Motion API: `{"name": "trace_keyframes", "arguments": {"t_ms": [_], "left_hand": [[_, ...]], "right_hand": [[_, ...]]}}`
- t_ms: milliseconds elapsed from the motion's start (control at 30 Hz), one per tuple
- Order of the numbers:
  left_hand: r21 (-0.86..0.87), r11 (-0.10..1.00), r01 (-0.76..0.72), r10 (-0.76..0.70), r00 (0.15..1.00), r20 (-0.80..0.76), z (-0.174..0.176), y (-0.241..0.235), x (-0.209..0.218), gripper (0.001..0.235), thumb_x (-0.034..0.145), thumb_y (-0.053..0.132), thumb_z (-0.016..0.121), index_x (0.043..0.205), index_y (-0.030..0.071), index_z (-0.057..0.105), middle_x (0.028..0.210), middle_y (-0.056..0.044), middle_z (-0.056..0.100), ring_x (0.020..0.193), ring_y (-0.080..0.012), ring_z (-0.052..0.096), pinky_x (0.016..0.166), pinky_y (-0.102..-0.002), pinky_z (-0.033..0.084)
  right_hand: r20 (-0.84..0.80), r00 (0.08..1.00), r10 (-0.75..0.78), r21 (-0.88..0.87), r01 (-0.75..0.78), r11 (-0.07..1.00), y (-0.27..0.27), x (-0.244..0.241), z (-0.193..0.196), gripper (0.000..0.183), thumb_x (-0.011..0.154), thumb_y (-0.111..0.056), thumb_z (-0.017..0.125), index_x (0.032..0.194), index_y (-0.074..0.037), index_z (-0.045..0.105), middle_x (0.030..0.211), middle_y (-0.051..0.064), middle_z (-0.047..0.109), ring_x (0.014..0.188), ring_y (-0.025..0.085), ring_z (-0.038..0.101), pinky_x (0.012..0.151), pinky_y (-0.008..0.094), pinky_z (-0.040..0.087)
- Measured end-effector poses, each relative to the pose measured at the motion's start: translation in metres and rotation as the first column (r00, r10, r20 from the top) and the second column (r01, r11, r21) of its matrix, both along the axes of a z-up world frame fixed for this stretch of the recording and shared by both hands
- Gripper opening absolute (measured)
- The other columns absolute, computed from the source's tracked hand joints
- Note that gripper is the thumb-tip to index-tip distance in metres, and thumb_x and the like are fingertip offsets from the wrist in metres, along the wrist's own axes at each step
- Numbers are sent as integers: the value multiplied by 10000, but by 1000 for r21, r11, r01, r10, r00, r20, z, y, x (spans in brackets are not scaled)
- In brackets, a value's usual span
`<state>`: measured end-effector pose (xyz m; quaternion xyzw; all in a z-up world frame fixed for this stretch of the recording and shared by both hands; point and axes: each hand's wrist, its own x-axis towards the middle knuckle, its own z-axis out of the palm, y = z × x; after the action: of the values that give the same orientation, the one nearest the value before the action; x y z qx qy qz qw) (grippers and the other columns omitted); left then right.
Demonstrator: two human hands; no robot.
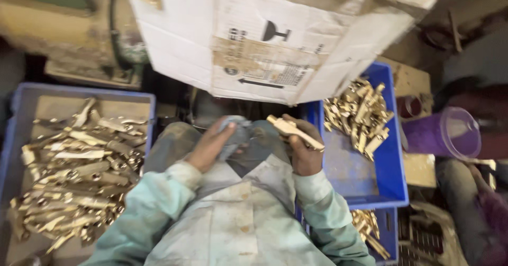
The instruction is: The person cleans brass metal components using a blue cloth, taking them one by one from a bin and placing them into another blue bin after wiping them.
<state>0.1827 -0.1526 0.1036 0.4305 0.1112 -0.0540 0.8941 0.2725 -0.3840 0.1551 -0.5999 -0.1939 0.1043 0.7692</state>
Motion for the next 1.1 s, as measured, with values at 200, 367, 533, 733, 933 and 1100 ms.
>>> {"name": "trace_keyframes", "arguments": {"t_ms": [200, 367, 533, 733, 933, 1100], "left_hand": [[-213, 963, -166, 181, 982, 50, 21, -1, 4, 286, 1049, 316, 545, 1214, 84, 566, 966, -88, 700, 710, -168, 696, 548, -284, 554], [-29, 959, -283, 282, 959, -38, 0, 24, 5, 269, 1048, 313, 556, 1165, 79, 617, 897, -79, 711, 637, -150, 663, 490, -258, 513], [-162, 975, -152, 141, 987, -79, -62, 34, 18, 355, 1040, 385, 513, 1167, 76, 634, 870, -102, 743, 623, -162, 683, 480, -270, 527], [-243, 962, -124, 48, 954, -294, -175, 37, 61, 494, 1049, 522, 439, 1090, 77, 649, 798, -109, 713, 561, -209, 666, 433, -306, 501], [-225, 952, -206, 105, 914, -391, -242, 30, 93, 601, 1027, 637, 341, 983, 105, 618, 688, -78, 649, 474, -193, 593, 386, -305, 443], [-136, 902, -410, 320, 846, -427, -241, 19, 99, 522, 1049, 569, 402, 952, 93, 593, 654, -69, 599, 447, -198, 572, 377, -316, 441]], "right_hand": [[134, 975, 177, -294, -131, 947, 46, -21, -2, 464, 975, -275, 746, 1308, 21, 617, 1288, 123, 638, 1128, 161, 629, 975, 273, 513], [-139, 974, 179, -514, -225, 828, 39, -12, -35, 269, 950, -217, 727, 1063, 23, 681, 829, 46, 671, 743, 118, 585, 680, 261, 470], [-61, 951, 302, -584, -279, 762, 37, 2, -71, 239, 1026, -239, 607, 957, -15, 654, 775, 22, 648, 686, 97, 610, 644, 267, 516], [-141, 942, 304, -668, -318, 673, 63, 29, -116, 310, 1040, -261, 583, 857, -13, 619, 649, 37, 608, 553, 116, 590, 541, 292, 488], [-301, 922, 244, -632, -385, 673, 85, 63, -166, 322, 1038, -276, 575, 852, -17, 611, 617, 49, 594, 491, 138, 568, 483, 302, 482], [-394, 908, 145, -604, -374, 704, 90, 68, -195, 328, 1040, -297, 582, 850, -30, 600, 607, 51, 570, 471, 150, 536, 466, 309, 485]]}}
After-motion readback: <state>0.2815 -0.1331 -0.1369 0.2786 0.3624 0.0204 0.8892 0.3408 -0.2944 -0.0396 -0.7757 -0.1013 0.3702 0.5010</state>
